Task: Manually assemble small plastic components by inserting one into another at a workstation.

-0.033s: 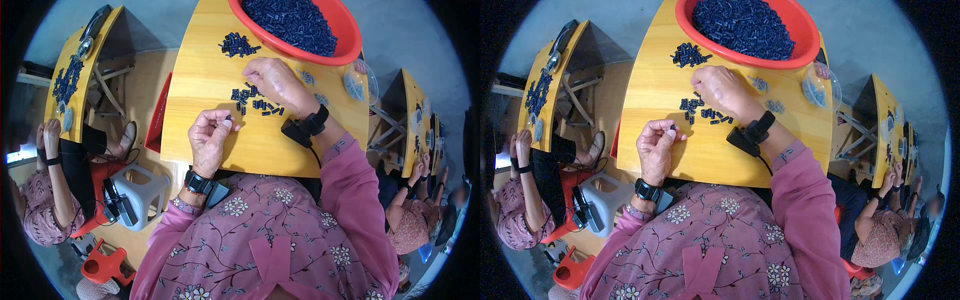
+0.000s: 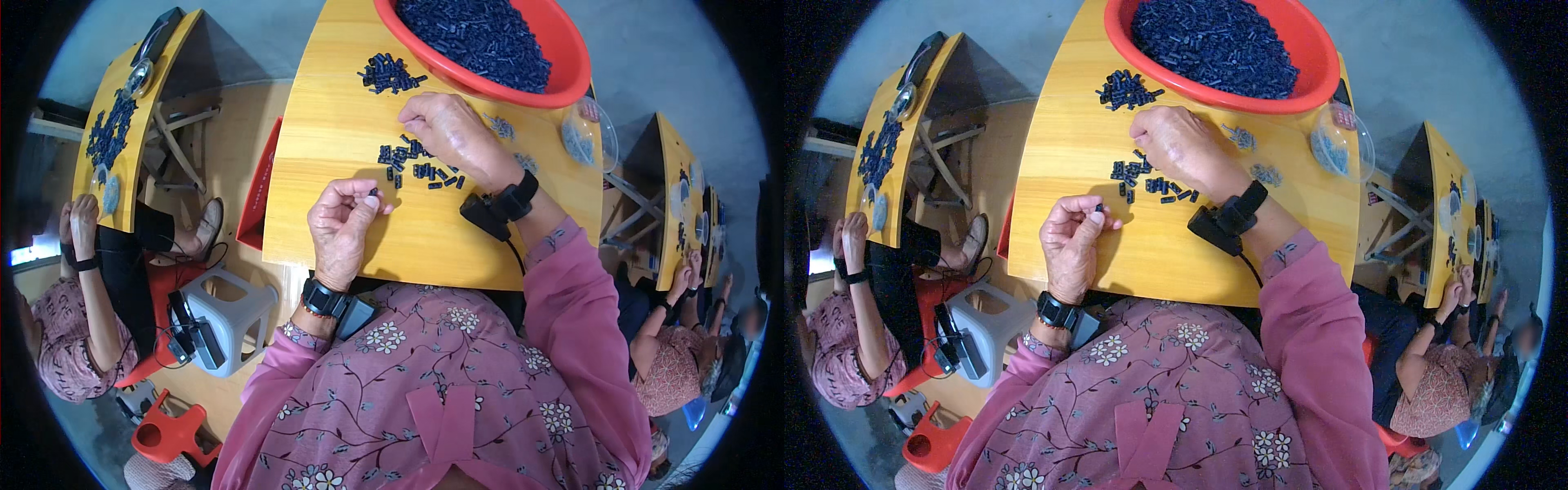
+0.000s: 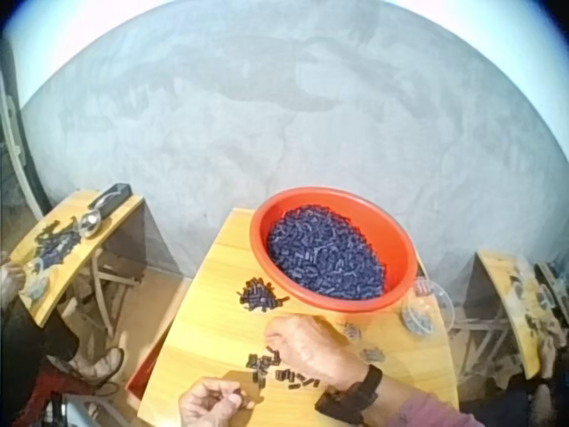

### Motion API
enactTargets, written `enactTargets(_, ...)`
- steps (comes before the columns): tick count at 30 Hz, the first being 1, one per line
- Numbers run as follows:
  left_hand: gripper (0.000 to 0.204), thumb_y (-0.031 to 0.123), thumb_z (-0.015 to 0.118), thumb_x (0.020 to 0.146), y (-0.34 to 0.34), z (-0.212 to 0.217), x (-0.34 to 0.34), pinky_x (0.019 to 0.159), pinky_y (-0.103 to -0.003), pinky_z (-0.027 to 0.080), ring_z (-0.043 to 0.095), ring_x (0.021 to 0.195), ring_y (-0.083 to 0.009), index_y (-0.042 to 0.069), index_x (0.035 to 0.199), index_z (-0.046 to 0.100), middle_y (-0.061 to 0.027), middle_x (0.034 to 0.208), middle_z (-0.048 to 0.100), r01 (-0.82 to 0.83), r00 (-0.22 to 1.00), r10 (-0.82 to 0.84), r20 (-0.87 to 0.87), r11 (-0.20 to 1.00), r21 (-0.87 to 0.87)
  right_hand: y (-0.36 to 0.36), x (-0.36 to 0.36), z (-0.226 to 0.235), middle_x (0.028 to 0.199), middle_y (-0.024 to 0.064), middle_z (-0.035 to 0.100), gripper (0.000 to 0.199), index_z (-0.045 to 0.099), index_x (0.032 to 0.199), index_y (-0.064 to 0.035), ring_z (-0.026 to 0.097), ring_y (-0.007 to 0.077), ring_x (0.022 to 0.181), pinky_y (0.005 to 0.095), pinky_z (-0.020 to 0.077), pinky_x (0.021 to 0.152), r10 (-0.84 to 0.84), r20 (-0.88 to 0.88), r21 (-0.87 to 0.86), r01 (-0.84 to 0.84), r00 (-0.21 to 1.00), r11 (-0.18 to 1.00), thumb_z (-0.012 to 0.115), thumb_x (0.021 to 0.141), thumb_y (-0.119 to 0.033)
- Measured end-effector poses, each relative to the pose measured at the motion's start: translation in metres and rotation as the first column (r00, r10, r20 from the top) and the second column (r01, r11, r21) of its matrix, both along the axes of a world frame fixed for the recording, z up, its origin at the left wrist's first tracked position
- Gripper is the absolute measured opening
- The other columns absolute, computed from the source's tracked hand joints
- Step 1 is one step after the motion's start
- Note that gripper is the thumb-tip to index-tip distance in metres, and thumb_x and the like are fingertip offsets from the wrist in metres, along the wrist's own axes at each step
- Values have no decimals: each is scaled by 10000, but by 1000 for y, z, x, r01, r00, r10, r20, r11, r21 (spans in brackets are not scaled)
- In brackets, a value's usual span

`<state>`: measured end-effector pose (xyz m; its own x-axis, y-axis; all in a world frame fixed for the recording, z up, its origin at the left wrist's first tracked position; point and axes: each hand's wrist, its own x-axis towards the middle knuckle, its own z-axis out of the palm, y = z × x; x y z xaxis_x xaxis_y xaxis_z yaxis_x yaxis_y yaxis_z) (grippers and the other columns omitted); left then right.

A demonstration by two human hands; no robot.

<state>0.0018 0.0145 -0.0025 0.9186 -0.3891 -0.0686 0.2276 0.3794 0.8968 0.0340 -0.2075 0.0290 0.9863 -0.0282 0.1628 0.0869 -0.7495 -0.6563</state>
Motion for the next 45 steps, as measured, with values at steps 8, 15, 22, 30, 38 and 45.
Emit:
enactTargets(8,118,-39,588,910,0,0,0,785,-319,586,627,824,-118,-19,1025,604,-74,924,646,7,1000,-7,-3,1000,17,6,0,8,840,144,639,90,668,877,0,639,344,795,411,511,714,125,-31,-174,-129,992,976,638,832,-73)
enactTargets(15,135,-8,598,918,0,-1,0,771,-337,583,633,795,-142,-5,1052,609,-85,913,649,18,1000,-18,11,999,39,7,3,3,805,121,623,108,662,917,-10,640,299,752,391,514,683,137,-23,-311,-138,990,940,643,827,-68)
enactTargets(22,109,-14,595,920,0,1,1,772,-309,576,625,794,-120,-19,1028,612,-64,904,648,24,1000,-24,-7,999,40,7,-21,20,828,-10,608,179,656,1036,0,551,66,716,227,478,654,80,-164,460,5,983,888,622,918,-130)
enactTargets(30,119,6,605,927,-12,14,-4,770,-327,587,644,810,-139,-21,1043,612,-84,925,653,72,986,-87,-140,991,-109,8,-68,15,859,-13,620,158,638,1062,-11,571,50,755,202,469,646,120,-169,874,93,978,477,593,941,-102)
enactTargets(38,115,39,592,942,-27,27,-10,796,-354,579,649,813,-161,0,1049,608,-103,953,654,218,966,-236,-102,963,-159,16,-90,16,851,-4,628,120,638,1036,-8,578,50,753,207,483,663,31,-59,857,35,998,515,585,936,-49)
enactTargets(45,111,32,592,937,-32,43,-14,778,-355,584,661,795,-172,8,1043,615,-107,941,656,325,923,-354,-149,927,-185,19,-99,20,870,22,637,96,636,985,14,611,82,798,233,509,707,-26,126,747,-77,992,660,573,913,25)
